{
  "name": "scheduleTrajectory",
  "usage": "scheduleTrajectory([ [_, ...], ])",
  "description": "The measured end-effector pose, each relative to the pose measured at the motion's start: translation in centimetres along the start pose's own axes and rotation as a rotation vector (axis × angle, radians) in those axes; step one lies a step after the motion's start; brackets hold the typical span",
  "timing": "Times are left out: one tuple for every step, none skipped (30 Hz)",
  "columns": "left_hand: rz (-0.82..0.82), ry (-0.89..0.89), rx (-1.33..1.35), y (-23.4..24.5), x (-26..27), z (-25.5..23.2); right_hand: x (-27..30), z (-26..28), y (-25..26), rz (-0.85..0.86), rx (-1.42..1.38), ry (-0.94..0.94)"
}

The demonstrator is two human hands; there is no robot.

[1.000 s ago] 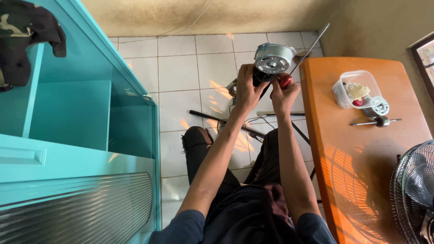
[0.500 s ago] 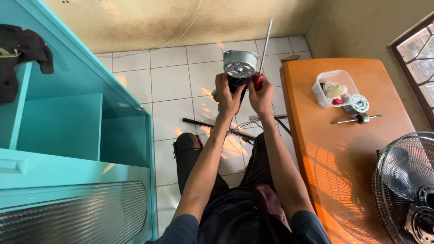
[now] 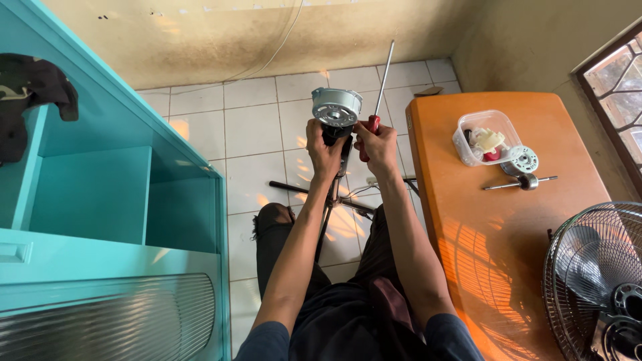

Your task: The person uses a screwdriver to tighten screws on a fan motor assembly held in their left hand. They repeatedly adjust the motor and reposition the screwdriver to secure the components.

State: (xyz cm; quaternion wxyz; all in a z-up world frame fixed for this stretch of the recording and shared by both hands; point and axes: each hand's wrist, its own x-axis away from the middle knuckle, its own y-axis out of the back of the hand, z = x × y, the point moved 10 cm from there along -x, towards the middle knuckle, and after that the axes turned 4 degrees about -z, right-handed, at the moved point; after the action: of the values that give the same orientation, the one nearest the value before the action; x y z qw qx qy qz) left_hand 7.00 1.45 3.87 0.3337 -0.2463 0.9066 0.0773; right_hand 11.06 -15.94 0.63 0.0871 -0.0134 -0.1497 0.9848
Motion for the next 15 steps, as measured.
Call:
scheduleTrajectory([
  [0.002,-0.006,0.002,-0.1,-0.1,0.0,-0.3,-0.1,0.1,0.001,0.024,-0.019],
  [0.013,-0.013,0.008,-0.3,-0.2,0.0,-0.6,-0.1,0.3,0.002,0.047,-0.037],
  [0.024,-0.017,0.012,-0.3,-0.1,0.0,-0.7,-0.3,0.4,0.003,0.072,-0.059],
  [0.035,-0.021,0.016,-0.4,-0.1,0.0,-0.9,-0.4,0.5,0.007,0.089,-0.076],
  [0.063,-0.036,0.024,-0.5,-0.3,0.0,-1.2,-0.4,0.4,0.012,0.105,-0.092],
  [0.092,-0.051,0.031,-0.5,-0.5,-0.1,-1.4,-0.5,0.3,0.016,0.121,-0.109],
  [0.118,-0.062,0.036,-0.4,-0.5,-0.2,-1.5,-0.5,0.2,0.029,0.130,-0.106],
  [0.158,-0.069,0.041,-0.2,-0.6,-0.3,-1.5,-0.5,0.0,0.042,0.139,-0.103],
  [0.195,-0.076,0.046,0.0,-0.9,-0.3,-1.7,-0.6,-0.3,0.059,0.148,-0.098],
  [0.231,-0.084,0.050,0.1,-1.1,-0.5,-1.8,-0.7,-0.4,0.064,0.129,-0.107],
  [0.256,-0.087,0.041,0.3,-1.3,-0.6,-2.0,-0.9,-0.6,0.073,0.111,-0.117],
  [0.282,-0.089,0.033,0.4,-1.6,-0.7,-2.1,-1.1,-0.7,0.082,0.093,-0.127],
  [0.307,-0.094,0.024,0.5,-2.0,-0.9,-2.2,-1.2,-0.9,0.095,0.088,-0.128],
  [0.342,-0.077,0.031,0.5,-2.3,-0.9,-2.3,-1.3,-1.0,0.108,0.082,-0.130],
  [0.375,-0.058,0.039,0.3,-2.5,-0.9,-2.4,-1.5,-1.0,0.121,0.079,-0.132],
])
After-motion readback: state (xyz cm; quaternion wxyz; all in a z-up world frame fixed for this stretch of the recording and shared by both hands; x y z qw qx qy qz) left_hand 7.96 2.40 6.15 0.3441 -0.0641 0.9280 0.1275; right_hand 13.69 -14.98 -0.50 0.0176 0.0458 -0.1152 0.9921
